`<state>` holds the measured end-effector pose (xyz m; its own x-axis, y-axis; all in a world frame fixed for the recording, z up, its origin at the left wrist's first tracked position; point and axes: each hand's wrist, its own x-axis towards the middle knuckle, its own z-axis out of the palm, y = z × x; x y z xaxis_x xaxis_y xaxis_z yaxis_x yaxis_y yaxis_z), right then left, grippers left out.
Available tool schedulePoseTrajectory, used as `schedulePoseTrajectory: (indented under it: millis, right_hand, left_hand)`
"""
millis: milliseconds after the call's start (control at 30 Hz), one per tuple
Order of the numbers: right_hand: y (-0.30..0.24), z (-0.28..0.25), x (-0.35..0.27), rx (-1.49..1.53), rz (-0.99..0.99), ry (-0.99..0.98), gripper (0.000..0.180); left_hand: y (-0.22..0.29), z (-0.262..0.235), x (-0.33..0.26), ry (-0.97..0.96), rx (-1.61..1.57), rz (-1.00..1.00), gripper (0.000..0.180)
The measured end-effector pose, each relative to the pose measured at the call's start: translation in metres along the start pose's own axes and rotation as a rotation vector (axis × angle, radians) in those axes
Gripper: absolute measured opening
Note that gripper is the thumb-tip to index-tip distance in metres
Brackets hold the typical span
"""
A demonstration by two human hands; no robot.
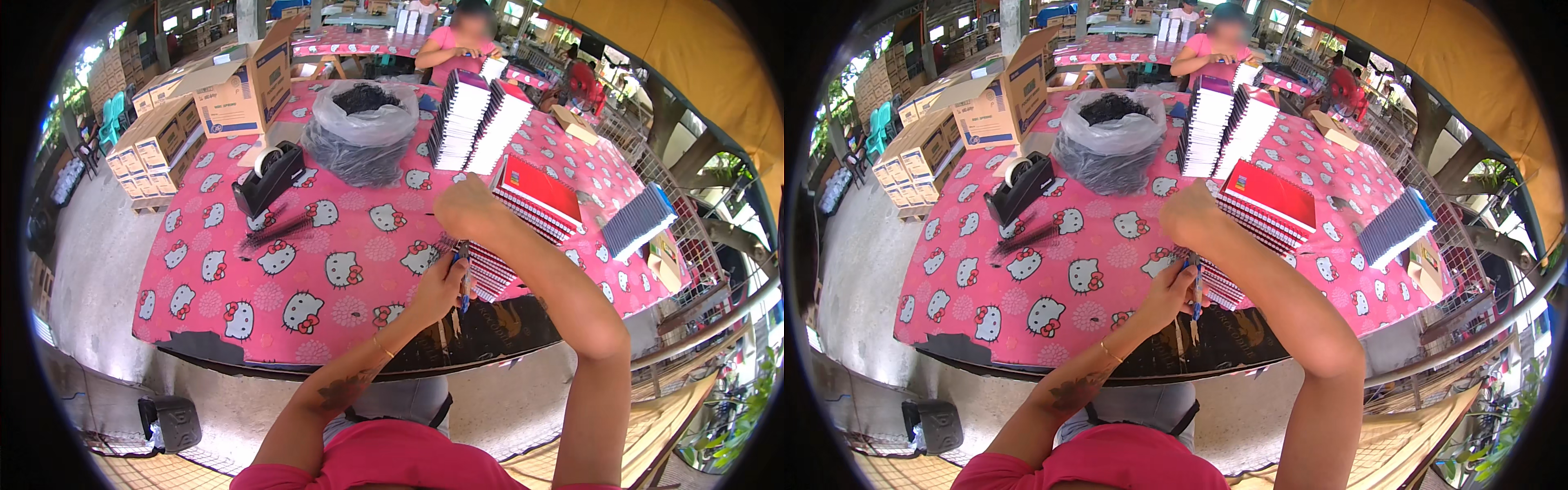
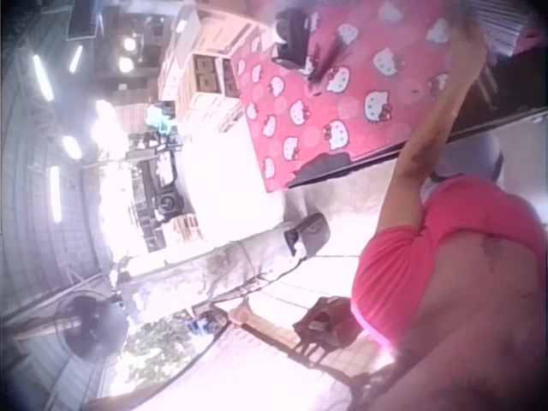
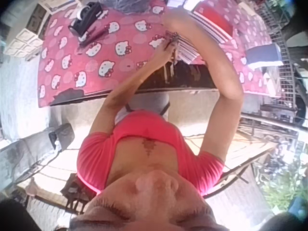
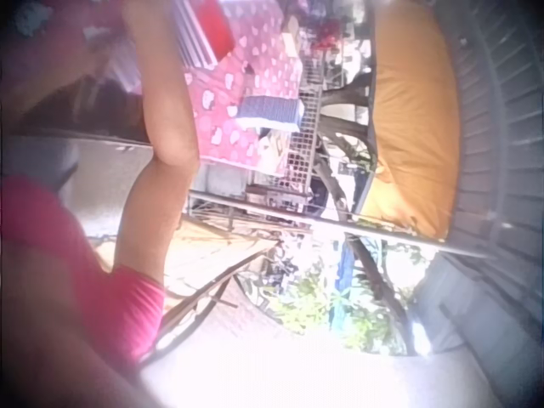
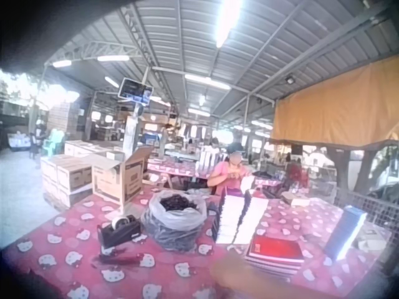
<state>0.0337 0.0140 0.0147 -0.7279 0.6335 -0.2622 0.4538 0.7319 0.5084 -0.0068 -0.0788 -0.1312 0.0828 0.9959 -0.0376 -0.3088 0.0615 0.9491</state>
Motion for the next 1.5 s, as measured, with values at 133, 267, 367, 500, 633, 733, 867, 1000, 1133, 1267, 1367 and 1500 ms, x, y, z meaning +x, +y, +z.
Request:
schedulePoseTrajectory:
  millis: [133, 267, 367, 500, 633, 733, 867, 1000, 1133, 1267, 1367, 1500]
  right_hand:
    - [-0.002, 0.009, 0.004, 0.044, 0.022, 0.020, 0.019]
    - [0.004, 0.014, 0.004, 0.073, 0.023, -0.012, 0.018]
    - [0.002, 0.020, 0.006, 0.091, 0.050, 0.014, 0.016]
    - [-0.002, 0.019, 0.008, 0.112, 0.035, 0.010, 0.014]
    - [0.001, 0.015, 0.004, 0.131, -0.018, -0.001, 0.013]
    - [0.001, 0.015, 0.002, 0.125, -0.012, -0.025, 0.014]
    - [0.000, 0.018, 0.002, 0.114, -0.008, -0.013, 0.015]
    - [-0.001, 0.020, 0.006, 0.162, 0.032, -0.043, 0.016]
    - [-0.007, 0.021, 0.007, 0.166, 0.015, 0.035, 0.015]
    - [-0.006, 0.022, 0.004, 0.161, -0.019, 0.004, 0.014]
    - [-0.006, 0.023, 0.005, 0.140, -0.021, -0.020, 0.014]
    - [-0.007, 0.023, 0.005, 0.132, -0.013, -0.028, 0.014]
  left_hand:
    - [0.000, -0.002, 0.006, 0.011, -0.012, 0.003, 0.032]
    - [0.011, -0.001, 0.004, -0.039, 0.126, 0.047, 0.032]
    - [0.014, 0.003, -0.008, -0.039, 0.172, 0.002, 0.031]
    - [-0.005, -0.002, -0.006, 0.002, 0.058, 0.033, 0.032]
    - [-0.011, -0.003, 0.002, 0.026, 0.095, 0.092, 0.031]
    - [-0.002, 0.002, -0.001, 0.052, 0.144, 0.085, 0.029]
    - [0.006, 0.003, -0.003, 0.044, 0.221, 0.034, 0.029]
    - [0.001, 0.004, -0.011, 0.013, 0.176, 0.004, 0.030]
    - [-0.013, -0.003, -0.006, 0.016, 0.103, 0.027, 0.033]
    - [-0.015, -0.002, -0.002, 0.024, 0.129, 0.032, 0.034]
    - [-0.019, -0.002, 0.000, 0.050, 0.157, 0.060, 0.033]
    - [-0.019, 0.000, 0.001, 0.074, 0.153, 0.070, 0.032]
